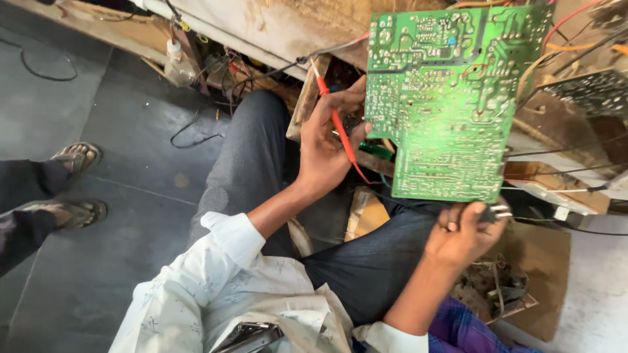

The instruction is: The person sits on the floor at a repair bench and tests a green circuit board with multimeter probes, touching probe tips to different points on the board. They reposition the board, hold it steady with one hand, and continue probing components across the board.

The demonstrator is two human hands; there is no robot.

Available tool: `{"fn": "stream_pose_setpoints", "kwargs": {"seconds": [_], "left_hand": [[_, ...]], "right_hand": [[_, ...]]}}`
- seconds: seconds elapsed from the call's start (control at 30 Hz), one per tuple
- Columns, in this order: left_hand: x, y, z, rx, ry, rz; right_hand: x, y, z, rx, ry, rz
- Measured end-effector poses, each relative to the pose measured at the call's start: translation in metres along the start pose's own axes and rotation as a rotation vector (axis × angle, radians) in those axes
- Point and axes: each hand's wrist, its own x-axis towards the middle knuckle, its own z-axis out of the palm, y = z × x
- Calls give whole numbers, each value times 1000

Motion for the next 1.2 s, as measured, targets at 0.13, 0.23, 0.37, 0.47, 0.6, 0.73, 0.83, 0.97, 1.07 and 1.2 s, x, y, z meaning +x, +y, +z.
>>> {"fn": "stream_pose_setpoints", "kwargs": {"seconds": [0.13,0.23,0.37,0.47,0.6,0.73,0.83,0.97,1.07,1.2], "left_hand": [[11,8,-14,203,-150,0],[13,14,-24,67,-254,-22],[18,23,-30,196,-374,128],[29,27,-31,319,-388,143],[42,26,-32,488,-276,38],[37,22,-31,578,-197,92],[36,19,-30,481,-149,26],[33,20,-29,526,-97,15],[33,20,-29,574,-98,8],[33,20,-30,591,-96,22]], "right_hand": [[4,18,7,-68,21,4],[3,23,3,-80,22,9],[3,24,3,-50,-29,-24],[3,31,13,-92,-27,43],[0,39,27,-196,-19,0],[-3,37,24,-229,-8,-15],[0,41,19,-225,-47,-16],[2,48,9,-256,-51,-3],[1,51,3,-238,-57,-11],[0,50,-1,-200,-48,-8]]}}
